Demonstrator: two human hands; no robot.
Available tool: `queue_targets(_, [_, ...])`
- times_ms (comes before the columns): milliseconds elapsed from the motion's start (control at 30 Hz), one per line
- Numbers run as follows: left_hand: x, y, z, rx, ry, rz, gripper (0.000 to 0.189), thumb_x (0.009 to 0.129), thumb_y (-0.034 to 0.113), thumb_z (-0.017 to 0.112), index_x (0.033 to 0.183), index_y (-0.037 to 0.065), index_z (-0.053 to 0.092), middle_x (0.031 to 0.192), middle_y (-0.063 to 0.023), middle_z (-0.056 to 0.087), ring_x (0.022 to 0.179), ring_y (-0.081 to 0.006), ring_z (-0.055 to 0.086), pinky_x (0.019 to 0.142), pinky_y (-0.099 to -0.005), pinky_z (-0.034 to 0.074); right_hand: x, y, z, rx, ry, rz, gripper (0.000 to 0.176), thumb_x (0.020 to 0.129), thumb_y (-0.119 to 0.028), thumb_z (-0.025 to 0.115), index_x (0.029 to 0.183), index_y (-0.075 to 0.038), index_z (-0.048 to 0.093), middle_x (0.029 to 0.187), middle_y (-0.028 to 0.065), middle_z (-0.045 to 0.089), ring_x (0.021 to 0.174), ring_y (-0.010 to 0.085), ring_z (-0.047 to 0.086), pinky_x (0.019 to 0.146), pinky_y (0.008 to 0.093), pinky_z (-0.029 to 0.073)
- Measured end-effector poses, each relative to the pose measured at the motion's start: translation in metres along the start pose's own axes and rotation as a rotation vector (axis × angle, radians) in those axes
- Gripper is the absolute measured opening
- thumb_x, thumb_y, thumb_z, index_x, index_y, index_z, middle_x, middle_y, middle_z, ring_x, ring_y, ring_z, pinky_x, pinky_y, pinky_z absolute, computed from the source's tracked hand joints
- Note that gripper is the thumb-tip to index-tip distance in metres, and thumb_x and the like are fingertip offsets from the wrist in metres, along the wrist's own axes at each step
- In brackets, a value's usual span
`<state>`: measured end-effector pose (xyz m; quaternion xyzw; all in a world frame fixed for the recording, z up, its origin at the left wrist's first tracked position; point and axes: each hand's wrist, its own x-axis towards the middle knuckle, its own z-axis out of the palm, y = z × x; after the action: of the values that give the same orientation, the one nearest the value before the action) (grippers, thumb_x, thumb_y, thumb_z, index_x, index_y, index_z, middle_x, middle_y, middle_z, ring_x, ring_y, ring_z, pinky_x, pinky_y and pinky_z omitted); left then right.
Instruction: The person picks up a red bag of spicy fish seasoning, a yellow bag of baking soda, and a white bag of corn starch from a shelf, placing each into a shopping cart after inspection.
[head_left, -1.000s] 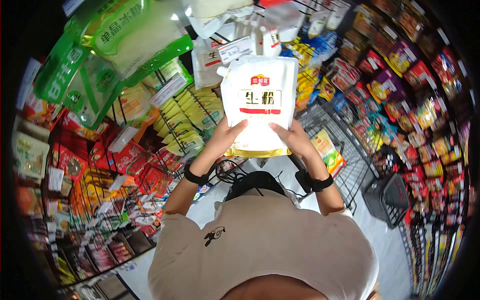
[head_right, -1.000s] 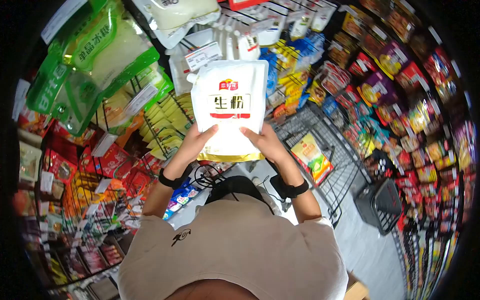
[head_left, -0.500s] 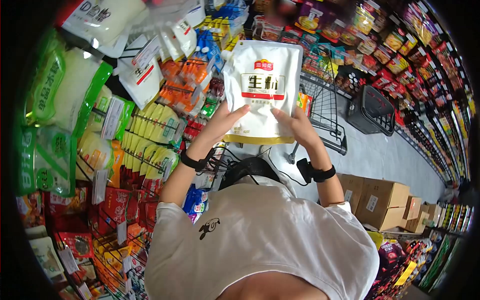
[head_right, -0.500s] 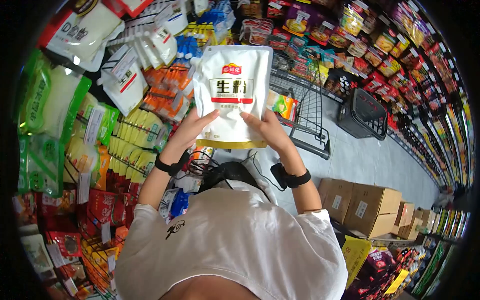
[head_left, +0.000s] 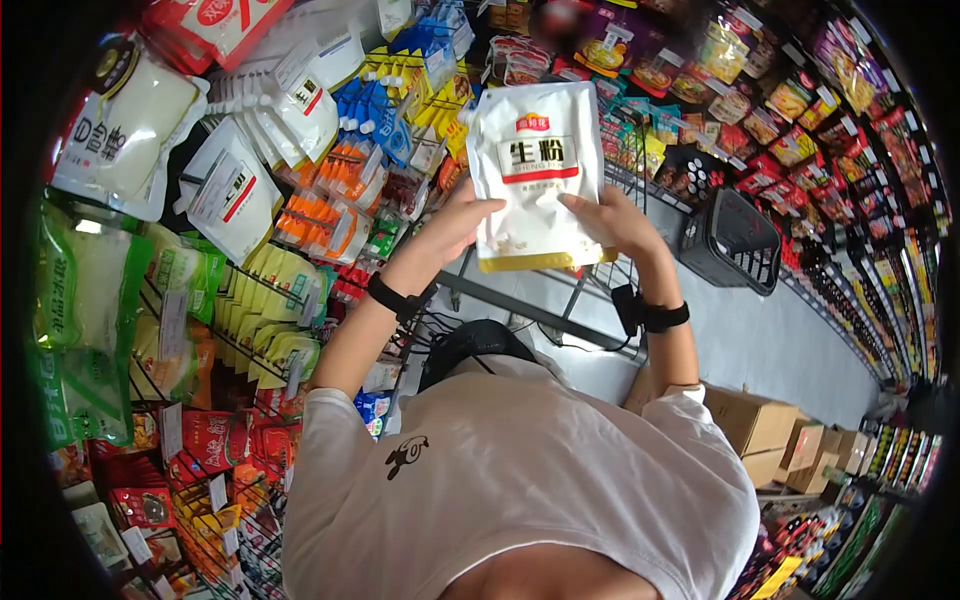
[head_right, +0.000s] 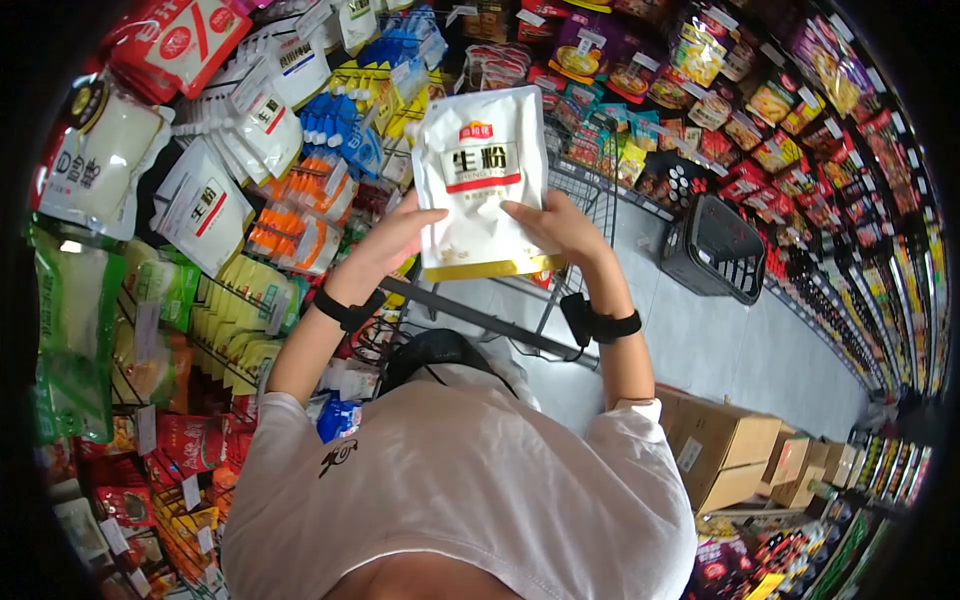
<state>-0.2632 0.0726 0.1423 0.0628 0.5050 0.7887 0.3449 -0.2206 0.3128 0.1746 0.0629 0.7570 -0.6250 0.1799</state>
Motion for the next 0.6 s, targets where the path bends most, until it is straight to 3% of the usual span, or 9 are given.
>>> queue_targets(67, [0.020, -0.013, -0.003, -0.170, 0.042, -0.161, 0.036, 0.083, 0.005, 0.054, 0.117, -0.002, 0.047, 0.115, -0.0176, 0.054, 0.107, -0.0288, 0.054, 0.091, -0.0428, 0.045, 0.028, 0.004, -0.027, -0.005, -0.108, -0.039, 0.040, 0.081, -0.028, 0.066, 0.104, 0.004, 0.059, 0.087, 0.0089, 0.065, 0.077, 0.0137, 0.060, 0.068, 0.0273, 0.046])
queue_targets(167, [0.057, -0.056, -0.015, -0.467, 0.293, -0.491, 0.036, 0.081, 0.005, 0.055, 0.114, -0.005, 0.046, 0.115, -0.0201, 0.053, 0.110, -0.0320, 0.052, 0.096, -0.0435, 0.041, 0.070, -0.012, -0.053, -0.548, -0.233, 0.101, 0.046, 0.077, -0.034, 0.068, 0.103, 0.004, 0.060, 0.089, 0.0110, 0.066, 0.078, 0.0175, 0.060, 0.071, 0.0305, 0.046])
queue_targets(200, [0.063, -0.061, -0.010, -0.473, 0.318, -0.521, 0.037, 0.079, 0.006, 0.056, 0.112, -0.006, 0.046, 0.114, -0.0215, 0.053, 0.108, -0.0345, 0.052, 0.097, -0.0464, 0.039, 0.084, -0.010, -0.059, -0.698, -0.275, 0.019, 0.050, 0.076, -0.042, 0.066, 0.095, 0.003, 0.061, 0.079, 0.0123, 0.064, 0.070, 0.0169, 0.059, 0.064, 0.0322, 0.045])
queue_targets(300, [0.085, -0.082, 0.000, -0.573, 0.354, -0.524, 0.037, 0.079, 0.005, 0.056, 0.113, -0.006, 0.046, 0.115, -0.0220, 0.051, 0.110, -0.0353, 0.051, 0.098, -0.0477, 0.038, 0.153, 0.038, -0.074, -0.886, -0.422, -0.146, 0.048, 0.074, -0.040, 0.068, 0.093, 0.003, 0.061, 0.082, 0.0152, 0.065, 0.074, 0.0216, 0.061, 0.067, 0.0344, 0.045])
queue_targets(333, [0.089, -0.081, 0.010, -0.585, 0.363, -0.496, 0.037, 0.078, 0.005, 0.055, 0.112, -0.005, 0.045, 0.116, -0.0219, 0.051, 0.110, -0.0353, 0.050, 0.098, -0.0474, 0.038, 0.169, 0.044, -0.073, -0.967, -0.435, -0.151, 0.049, 0.070, -0.039, 0.070, 0.094, 0.003, 0.062, 0.088, 0.0185, 0.065, 0.081, 0.0293, 0.063, 0.071, 0.0370, 0.046])
queue_targets(467, [0.125, -0.117, 0.002, -0.622, 0.440, -0.569, 0.036, 0.076, 0.003, 0.049, 0.111, -0.002, 0.045, 0.111, -0.0179, 0.052, 0.105, -0.0334, 0.053, 0.094, -0.0483, 0.043, 0.194, 0.055, -0.067, -1.261, -0.376, -0.078, 0.047, 0.065, -0.033, 0.074, 0.097, -0.001, 0.064, 0.093, 0.0187, 0.065, 0.089, 0.0345, 0.061, 0.078, 0.0388, 0.049])
queue_targets(567, [0.149, -0.137, 0.008, -0.636, 0.518, -0.645, 0.040, 0.076, 0.003, 0.049, 0.115, -0.001, 0.041, 0.114, -0.0192, 0.050, 0.107, -0.0342, 0.051, 0.094, -0.0503, 0.041, 0.205, 0.100, -0.062, -1.196, -0.163, 0.023, 0.045, 0.063, -0.030, 0.076, 0.096, -0.003, 0.065, 0.094, 0.0180, 0.065, 0.089, 0.0325, 0.062, 0.079, 0.0392, 0.049])
queue_targets(600, [0.153, -0.146, 0.007, -0.658, 0.416, -0.610, 0.041, 0.078, 0.007, 0.047, 0.118, -0.001, 0.039, 0.119, -0.0196, 0.047, 0.112, -0.0352, 0.048, 0.095, -0.0539, 0.039, 0.201, 0.103, -0.055, -1.180, -0.095, 0.090, 0.039, 0.063, -0.025, 0.076, 0.095, -0.003, 0.066, 0.098, 0.0161, 0.064, 0.094, 0.0304, 0.062, 0.080, 0.0410, 0.049])
